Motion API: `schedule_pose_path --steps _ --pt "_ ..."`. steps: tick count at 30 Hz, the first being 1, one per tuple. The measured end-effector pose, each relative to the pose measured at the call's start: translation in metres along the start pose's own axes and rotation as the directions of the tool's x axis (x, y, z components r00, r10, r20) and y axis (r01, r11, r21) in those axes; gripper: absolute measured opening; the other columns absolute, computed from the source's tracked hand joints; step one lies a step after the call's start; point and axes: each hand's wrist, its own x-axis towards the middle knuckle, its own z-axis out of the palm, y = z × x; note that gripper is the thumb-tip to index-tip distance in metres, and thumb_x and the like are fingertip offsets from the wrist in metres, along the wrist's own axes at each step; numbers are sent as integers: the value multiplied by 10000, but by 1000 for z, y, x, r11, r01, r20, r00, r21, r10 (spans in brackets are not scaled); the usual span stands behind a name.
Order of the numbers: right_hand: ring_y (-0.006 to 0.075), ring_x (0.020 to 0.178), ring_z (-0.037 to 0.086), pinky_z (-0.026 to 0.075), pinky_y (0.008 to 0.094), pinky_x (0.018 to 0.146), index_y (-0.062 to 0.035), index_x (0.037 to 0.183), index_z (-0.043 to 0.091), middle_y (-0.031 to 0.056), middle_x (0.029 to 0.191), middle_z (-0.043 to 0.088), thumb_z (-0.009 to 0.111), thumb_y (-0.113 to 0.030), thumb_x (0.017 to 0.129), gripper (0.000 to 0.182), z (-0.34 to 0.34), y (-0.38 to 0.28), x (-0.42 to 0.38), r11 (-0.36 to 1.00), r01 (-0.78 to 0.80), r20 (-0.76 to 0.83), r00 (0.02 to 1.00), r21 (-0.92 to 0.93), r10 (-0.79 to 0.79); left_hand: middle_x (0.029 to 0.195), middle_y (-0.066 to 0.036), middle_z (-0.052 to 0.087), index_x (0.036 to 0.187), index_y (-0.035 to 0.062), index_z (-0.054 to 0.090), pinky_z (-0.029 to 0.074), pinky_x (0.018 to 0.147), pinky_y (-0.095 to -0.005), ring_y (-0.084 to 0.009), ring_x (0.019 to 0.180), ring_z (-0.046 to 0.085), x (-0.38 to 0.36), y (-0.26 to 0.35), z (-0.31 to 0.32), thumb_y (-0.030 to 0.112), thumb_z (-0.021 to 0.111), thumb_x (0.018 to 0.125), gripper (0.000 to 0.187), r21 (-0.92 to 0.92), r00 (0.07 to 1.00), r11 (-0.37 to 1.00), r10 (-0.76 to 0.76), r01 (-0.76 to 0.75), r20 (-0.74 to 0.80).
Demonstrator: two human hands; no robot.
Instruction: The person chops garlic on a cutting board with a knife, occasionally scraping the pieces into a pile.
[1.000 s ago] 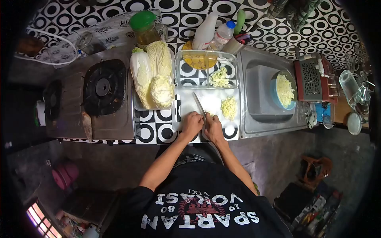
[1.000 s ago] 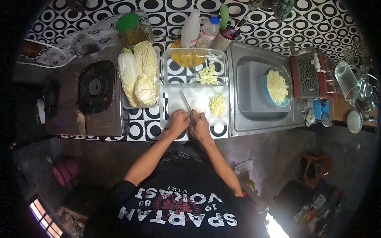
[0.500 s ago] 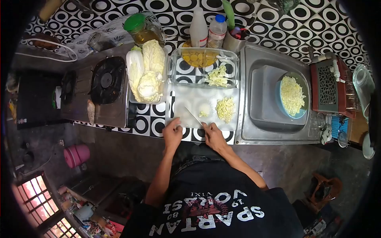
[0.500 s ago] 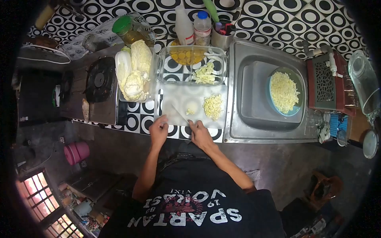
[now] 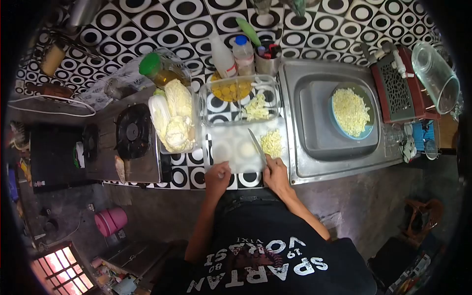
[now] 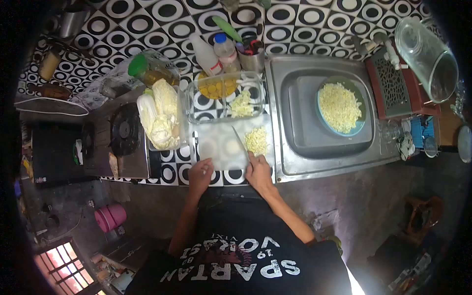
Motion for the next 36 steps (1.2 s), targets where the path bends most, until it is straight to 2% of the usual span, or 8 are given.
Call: schedule_pose_path --steps 6,8,11,21,31,32,34,36 --pt "313 810 656 499 369 720 2 1026 631 210 819 657 582 -209 804 311 -2 28 1 989 -16 -52 998 144 24 999 -130 648 1065 100 645 490 766 -381 -286 874 625 10 -69 65 318 701 740 395 368 943 892 155 -262 295" --pt "257 811 662 499 328 754 10 1047 622 201 861 668 598 -124 786 295 -23 -2 10 956 -123 5 992 267 126 1108 -110 608 1146 90 604 468 877 -339 -238 1012 587 7 27 35 313 713 770 451 44 938 998 16 -34 345" --pt "289 1087 543 417 347 929 66 1250 468 297 1166 535 587 -229 809 543 -32 -12 22 876 -270 217 956 399 196 1332 -204 418 1328 76 431 304 1024 -446 -412 1204 389 11 43 39 386 609 851 596 -127 818 963 268 -237 509" --pt "267 892 606 492 347 739 104 1205 492 247 1118 576 552 -122 772 493 -24 -5 16 908 -201 301 949 367 88 1173 -230 509 1024 -37 566 372 957 -477 -422 1115 451 2 -19 92 143 514 821 277 166 772 757 600 -632 210" --pt "267 999 570 478 322 801 29 1259 474 213 1161 566 587 -120 803 493 -58 -33 -5 845 -324 196 945 425 263 1258 -180 485 1231 9 477 438 897 -396 -340 1102 480 20 -27 91 446 482 889 555 105 945 948 280 -299 169" --pt "263 951 584 482 330 772 24 1244 489 206 1124 586 591 -130 805 477 -55 -30 -5 889 -244 115 969 388 217 1236 -171 505 1234 17 475 454 861 -404 -339 1062 507 22 -34 100 538 428 879 633 -304 974 953 74 -5 214" --pt "273 854 602 484 350 716 22 1201 521 198 1021 618 580 -145 819 421 -40 -11 -4 964 49 -29 999 260 -43 1170 -144 554 1269 37 455 484 767 -432 -328 945 567 18 -3 87 711 295 836 816 -783 819 240 -183 574 544" --pt "348 756 596 480 384 664 32 1123 558 222 877 613 522 -127 838 328 -39 -1 -2 926 369 15 928 74 -371 1164 -147 555 1291 49 440 479 777 -439 -320 944 566 21 -16 89 732 317 812 843 -752 754 56 -33 657 656"
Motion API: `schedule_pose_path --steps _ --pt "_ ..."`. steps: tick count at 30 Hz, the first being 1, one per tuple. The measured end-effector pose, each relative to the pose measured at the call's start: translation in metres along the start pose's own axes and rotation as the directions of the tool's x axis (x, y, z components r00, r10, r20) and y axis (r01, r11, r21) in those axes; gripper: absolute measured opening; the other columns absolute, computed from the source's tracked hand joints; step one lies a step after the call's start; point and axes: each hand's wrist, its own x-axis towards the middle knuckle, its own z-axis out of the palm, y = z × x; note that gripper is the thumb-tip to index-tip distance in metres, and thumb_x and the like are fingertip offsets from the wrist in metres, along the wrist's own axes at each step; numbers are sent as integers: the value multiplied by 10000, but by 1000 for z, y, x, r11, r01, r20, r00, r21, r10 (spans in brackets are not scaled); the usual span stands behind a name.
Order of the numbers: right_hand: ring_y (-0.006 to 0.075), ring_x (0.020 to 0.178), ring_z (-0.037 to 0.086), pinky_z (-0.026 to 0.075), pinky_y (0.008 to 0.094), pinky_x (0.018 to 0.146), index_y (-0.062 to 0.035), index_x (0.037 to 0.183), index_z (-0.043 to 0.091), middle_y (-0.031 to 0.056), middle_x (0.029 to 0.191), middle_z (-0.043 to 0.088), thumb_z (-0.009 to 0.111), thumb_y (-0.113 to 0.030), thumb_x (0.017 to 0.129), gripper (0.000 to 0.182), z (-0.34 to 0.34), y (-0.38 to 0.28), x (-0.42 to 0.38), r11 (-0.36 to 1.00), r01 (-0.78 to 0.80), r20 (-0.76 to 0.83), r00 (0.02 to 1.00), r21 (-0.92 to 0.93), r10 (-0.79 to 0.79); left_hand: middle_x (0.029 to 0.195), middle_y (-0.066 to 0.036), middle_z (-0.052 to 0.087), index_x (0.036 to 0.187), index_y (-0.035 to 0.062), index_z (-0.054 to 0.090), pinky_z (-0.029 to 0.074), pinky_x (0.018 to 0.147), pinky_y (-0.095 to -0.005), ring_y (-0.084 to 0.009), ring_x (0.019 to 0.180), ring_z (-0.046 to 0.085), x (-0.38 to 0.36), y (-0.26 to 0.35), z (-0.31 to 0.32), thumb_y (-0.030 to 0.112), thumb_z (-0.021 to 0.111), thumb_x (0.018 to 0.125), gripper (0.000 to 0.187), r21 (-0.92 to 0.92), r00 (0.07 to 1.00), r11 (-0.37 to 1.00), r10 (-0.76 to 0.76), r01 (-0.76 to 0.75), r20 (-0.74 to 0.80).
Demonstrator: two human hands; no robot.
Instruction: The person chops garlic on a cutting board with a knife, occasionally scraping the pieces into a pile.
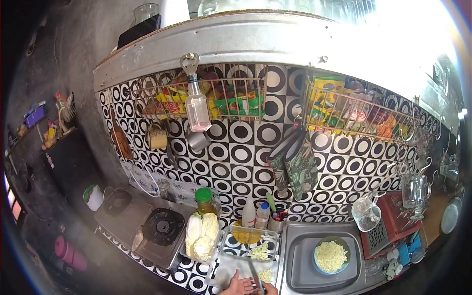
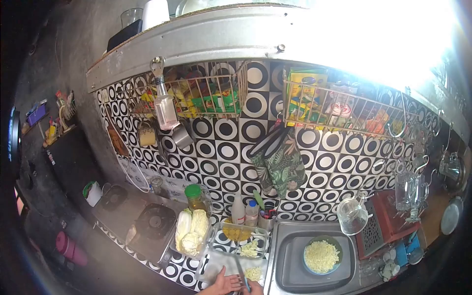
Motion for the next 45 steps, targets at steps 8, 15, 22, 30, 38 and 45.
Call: schedule_pose_path --steps 8,15,22,30,38,45 --pt "390 758 573 469 425 662 -8 1096 606 242 840 587 526 -87 781 334 30 19 -1 994 -66 -38 997 -82 63 1324 -256 413 1304 -102 343 230 1069 -479 -369 1264 357 -31 33 65 754 273 788 1002 -170 929 965 -240 197 -283" --pt "429 962 531 447 425 847 -53 1183 578 291 1086 530 542 -112 773 416 5 3 -1 947 -287 182 933 -142 310 1294 -124 493 1314 76 433 395 935 -476 -325 1093 517 -32 20 59 630 387 854 722 495 886 866 173 71 -429" --pt "375 918 563 496 413 801 -57 1079 583 220 1026 498 617 -196 729 378 -10 9 -7 935 -88 378 898 -343 223 1361 -80 434 1283 161 503 139 1078 -549 -297 1339 260 -43 12 75 524 355 910 541 777 904 -572 136 -263 406" --pt "355 832 595 509 421 732 -72 981 627 169 979 522 651 -110 703 281 -3 -13 -22 940 -194 220 940 -281 260 1417 -65 367 1348 163 414 100 1073 -594 -317 1355 221 -34 27 55 523 316 921 567 722 914 -569 -150 -392 378" --pt "342 850 581 492 378 770 -56 951 661 178 940 528 668 -131 679 282 -10 -21 -26 899 -247 158 934 -361 320 1431 -117 326 1357 175 401 143 1070 -572 -360 1340 230 -33 45 39 509 314 925 553 649 902 -665 -85 -368 423" --pt "349 811 593 494 400 743 -61 951 673 191 856 573 673 -152 695 272 7 -41 -37 871 -358 -61 931 -336 359 1413 -146 354 1343 64 408 168 1099 -420 -347 1318 286 -20 41 10 547 306 920 649 923 924 -265 187 -279 332"
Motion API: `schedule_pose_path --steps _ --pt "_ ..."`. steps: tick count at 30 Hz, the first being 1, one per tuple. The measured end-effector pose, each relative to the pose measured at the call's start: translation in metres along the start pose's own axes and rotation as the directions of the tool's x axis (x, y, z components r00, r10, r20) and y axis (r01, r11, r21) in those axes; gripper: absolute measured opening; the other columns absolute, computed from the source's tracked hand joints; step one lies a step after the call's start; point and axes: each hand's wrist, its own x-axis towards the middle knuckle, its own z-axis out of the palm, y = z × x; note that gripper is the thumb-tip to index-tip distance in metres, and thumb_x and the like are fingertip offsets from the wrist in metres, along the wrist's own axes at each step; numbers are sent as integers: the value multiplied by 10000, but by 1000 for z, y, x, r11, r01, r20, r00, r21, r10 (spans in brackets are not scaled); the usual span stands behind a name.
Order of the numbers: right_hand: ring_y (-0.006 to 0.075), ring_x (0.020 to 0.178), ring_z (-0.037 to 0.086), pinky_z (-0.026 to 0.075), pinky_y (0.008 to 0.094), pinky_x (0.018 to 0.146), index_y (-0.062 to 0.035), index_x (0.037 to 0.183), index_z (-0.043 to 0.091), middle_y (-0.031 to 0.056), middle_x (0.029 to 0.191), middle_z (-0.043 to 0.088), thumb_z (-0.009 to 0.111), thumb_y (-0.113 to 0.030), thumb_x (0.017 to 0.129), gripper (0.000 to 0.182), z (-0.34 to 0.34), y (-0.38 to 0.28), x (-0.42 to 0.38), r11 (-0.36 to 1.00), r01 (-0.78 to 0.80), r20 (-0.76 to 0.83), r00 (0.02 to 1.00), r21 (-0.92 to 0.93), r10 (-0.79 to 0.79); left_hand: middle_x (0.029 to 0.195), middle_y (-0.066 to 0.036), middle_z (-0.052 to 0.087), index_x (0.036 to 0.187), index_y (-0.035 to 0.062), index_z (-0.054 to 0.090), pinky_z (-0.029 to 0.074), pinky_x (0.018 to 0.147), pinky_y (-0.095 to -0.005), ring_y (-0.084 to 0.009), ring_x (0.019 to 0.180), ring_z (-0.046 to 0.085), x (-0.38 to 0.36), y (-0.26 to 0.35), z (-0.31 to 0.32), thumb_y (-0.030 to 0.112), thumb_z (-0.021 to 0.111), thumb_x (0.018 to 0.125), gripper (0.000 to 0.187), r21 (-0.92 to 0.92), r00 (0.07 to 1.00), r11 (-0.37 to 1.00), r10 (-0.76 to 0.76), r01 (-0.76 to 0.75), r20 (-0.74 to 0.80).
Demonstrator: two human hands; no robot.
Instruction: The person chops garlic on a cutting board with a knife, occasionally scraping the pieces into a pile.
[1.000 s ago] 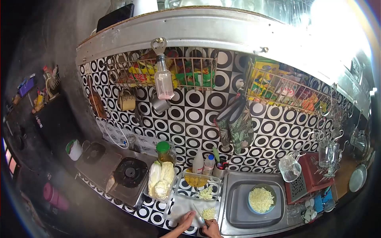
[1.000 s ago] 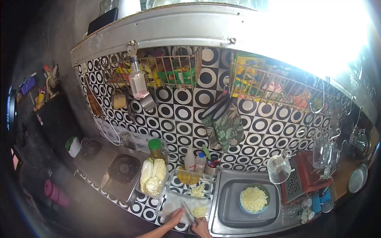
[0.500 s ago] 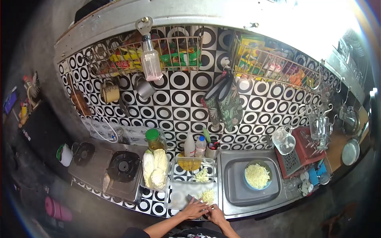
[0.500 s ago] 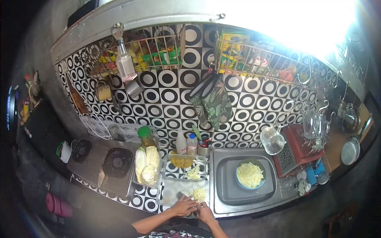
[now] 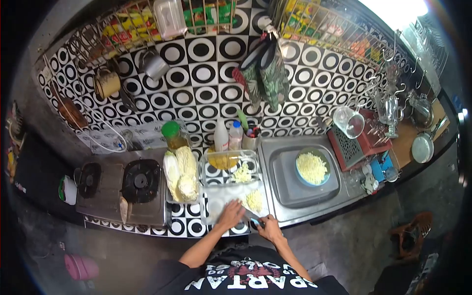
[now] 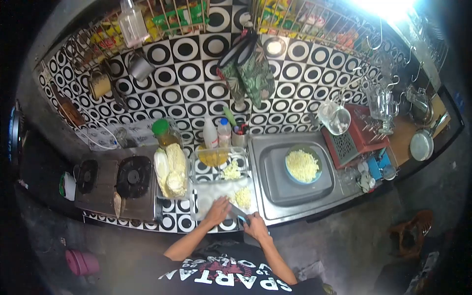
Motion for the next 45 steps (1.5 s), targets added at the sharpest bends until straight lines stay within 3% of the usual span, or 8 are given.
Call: schedule_pose_path --steps 3,6,12,16,21,35,42,45 --pt "329 728 584 484 386 674 -47 906 683 182 789 577 686 -143 693 234 7 8 -4 996 -1 -92 996 86 9 1378 -177 396 1343 36 399 196 1091 -356 -328 1292 342 3 -8 10 577 304 913 697 -480 952 852 -290 209 -99" --pt "255 671 578 477 345 620 -48 900 683 140 754 579 696 -150 710 216 5 4 -9 971 -87 -141 983 221 120 1381 -233 362 1369 -77 250 196 1089 -376 -305 1303 332 12 1 6 716 246 845 950 -955 833 162 -539 249 126" --pt "204 645 562 465 292 589 -68 982 669 106 759 563 678 -123 759 230 25 -1 -7 968 22 -49 999 250 -10 1349 -208 408 1301 -58 337 214 1061 -446 -343 1250 375 15 6 -2 806 230 763 1023 -779 797 -598 -371 189 477" --pt "190 651 554 458 293 594 -15 1024 648 118 771 552 646 -109 790 252 55 21 -1 942 2 -107 994 335 36 1370 -173 406 1385 21 270 29 1090 -491 -336 1290 320 10 10 -10 791 182 783 982 -857 759 -316 -405 406 509" --pt "228 660 560 456 307 587 -4 1024 628 137 789 551 629 -109 796 251 67 20 3 955 66 -104 994 288 -37 1327 -163 460 1365 26 327 199 1062 -452 -307 1222 418 -24 -3 -26 713 298 833 870 -907 847 115 -419 406 326" --pt "286 709 551 453 364 632 -12 1037 615 163 797 526 601 -128 795 269 88 31 23 969 33 -282 959 244 38 1156 -154 595 1258 -5 476 422 855 -298 -210 996 572 -92 -37 -69 465 441 916 583 -750 750 450 -655 485 92" --pt "220 646 547 447 314 575 8 987 621 128 785 549 632 -98 759 251 42 10 28 920 -147 -338 899 364 278 979 -150 661 1144 -28 570 478 781 -250 -147 873 628 -70 -29 -72 186 599 877 343 -496 874 783 -477 375 -92" --pt "282 644 524 438 333 607 42 928 583 137 749 505 608 -53 751 202 -1 -22 24 946 26 -642 740 323 199 941 -100 655 1138 -6 583 464 765 -227 -113 840 601 -42 -21 -73 212 604 873 344 -490 905 789 -425 370 0"
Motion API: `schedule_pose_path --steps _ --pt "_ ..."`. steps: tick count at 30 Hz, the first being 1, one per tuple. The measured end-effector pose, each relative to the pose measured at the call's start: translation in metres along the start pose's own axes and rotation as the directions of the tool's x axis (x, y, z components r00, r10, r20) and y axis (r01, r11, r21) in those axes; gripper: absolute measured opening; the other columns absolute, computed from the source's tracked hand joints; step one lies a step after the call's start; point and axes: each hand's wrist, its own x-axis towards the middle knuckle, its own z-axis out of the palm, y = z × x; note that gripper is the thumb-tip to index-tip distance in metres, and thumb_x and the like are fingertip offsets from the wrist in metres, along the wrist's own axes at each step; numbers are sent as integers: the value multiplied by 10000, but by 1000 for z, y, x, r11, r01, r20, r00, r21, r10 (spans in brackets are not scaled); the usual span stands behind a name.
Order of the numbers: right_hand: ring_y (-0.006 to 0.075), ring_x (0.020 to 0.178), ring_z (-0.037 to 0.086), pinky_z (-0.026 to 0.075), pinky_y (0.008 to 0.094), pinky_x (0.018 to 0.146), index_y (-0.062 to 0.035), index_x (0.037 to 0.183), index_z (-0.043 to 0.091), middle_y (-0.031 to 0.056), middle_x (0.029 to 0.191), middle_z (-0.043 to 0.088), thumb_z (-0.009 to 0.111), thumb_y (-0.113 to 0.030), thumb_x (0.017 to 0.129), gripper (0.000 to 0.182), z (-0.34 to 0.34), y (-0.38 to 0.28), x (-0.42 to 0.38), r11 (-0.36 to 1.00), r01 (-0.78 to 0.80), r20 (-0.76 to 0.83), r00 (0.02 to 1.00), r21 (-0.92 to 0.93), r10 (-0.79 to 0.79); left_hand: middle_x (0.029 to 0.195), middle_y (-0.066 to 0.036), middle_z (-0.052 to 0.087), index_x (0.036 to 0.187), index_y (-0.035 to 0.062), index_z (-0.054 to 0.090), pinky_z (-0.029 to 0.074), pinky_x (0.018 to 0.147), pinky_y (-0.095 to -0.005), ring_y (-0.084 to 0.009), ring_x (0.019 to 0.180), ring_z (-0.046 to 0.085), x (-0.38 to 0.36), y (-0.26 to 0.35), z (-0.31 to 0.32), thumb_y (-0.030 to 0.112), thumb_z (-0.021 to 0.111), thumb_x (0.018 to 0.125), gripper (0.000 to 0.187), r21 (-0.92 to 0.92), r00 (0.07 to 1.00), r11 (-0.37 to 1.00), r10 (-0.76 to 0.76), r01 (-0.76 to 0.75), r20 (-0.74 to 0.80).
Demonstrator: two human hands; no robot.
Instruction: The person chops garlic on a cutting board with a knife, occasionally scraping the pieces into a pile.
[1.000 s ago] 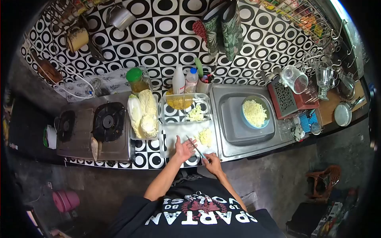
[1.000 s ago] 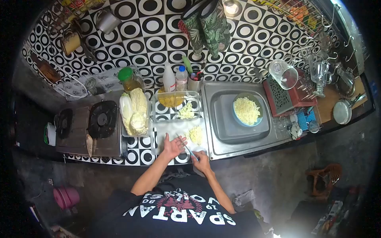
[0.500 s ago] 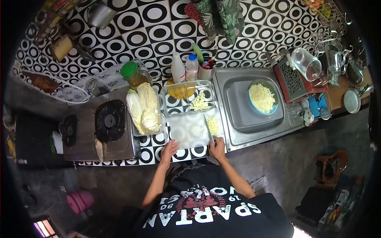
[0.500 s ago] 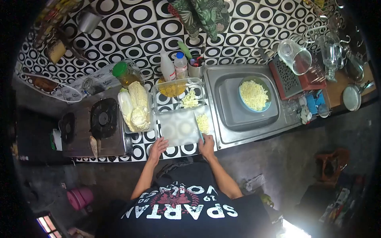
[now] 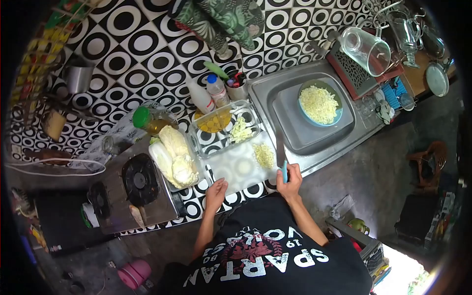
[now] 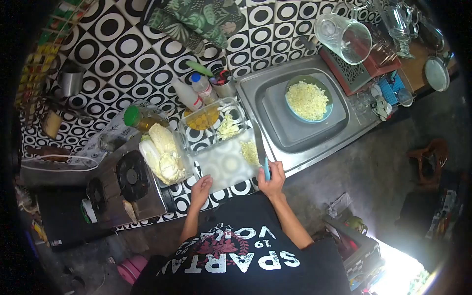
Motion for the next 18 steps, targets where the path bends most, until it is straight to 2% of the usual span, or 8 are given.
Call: schedule_pose_path --steps 3,5,7,8,9,13,16,18 --pt "327 634 514 441 359 638 55 908 574 155 748 501 574 -29 786 148 8 16 0 993 111 -23 994 37 -111 946 -147 668 1097 -11 600 487 763 -242 -139 878 631 35 31 17 190 622 861 311 77 998 995 63 -64 24" --pt "376 692 540 446 388 682 49 910 574 194 787 535 542 -47 829 129 15 42 -11 999 -16 77 997 32 14 941 -147 668 1074 -2 613 493 762 -262 -167 858 640 69 42 31 184 629 843 297 116 992 986 119 -123 39" --pt "236 695 584 442 354 627 26 813 556 176 734 538 517 -94 882 144 11 55 -8 973 -46 511 845 -226 159 936 -146 668 1052 8 626 498 760 -282 -195 837 649 108 56 45 179 636 826 283 146 982 971 185 -189 40" --pt "365 788 590 454 408 683 28 905 575 212 845 598 518 -147 877 186 5 53 -6 960 -127 591 765 -250 256 943 -149 660 1032 21 637 501 765 -319 -242 821 645 125 65 49 162 629 805 268 306 954 904 286 -298 86" --pt "365 788 590 454 408 683 28 905 575 212 845 598 518 -147 877 186 -2 39 0 960 -124 588 768 -252 253 951 -152 653 1012 34 647 504 769 -356 -289 804 640 141 71 54 146 621 783 256 449 916 800 374 -398 144" --pt "246 628 603 463 329 590 14 829 597 163 671 596 577 -156 871 176 -23 -12 14 945 -281 124 957 170 263 965 -158 629 961 58 662 493 784 -412 -348 830 601 180 75 62 115 599 748 229 557 915 737 384 -384 123" --pt "289 601 600 463 357 585 16 808 599 168 631 592 561 -188 884 221 -8 -13 20 821 -110 -140 964 560 224 960 -150 612 888 67 666 490 801 -403 -319 942 576 192 73 63 69 589 734 172 807 961 525 197 -271 194" --pt "364 650 602 469 400 616 20 820 583 205 669 604 542 -231 891 264 -16 7 17 960 -267 240 929 -89 280 960 -148 609 875 67 666 490 803 -402 -320 940 578 190 76 69 61 589 732 163 819 960 508 217 -268 179"
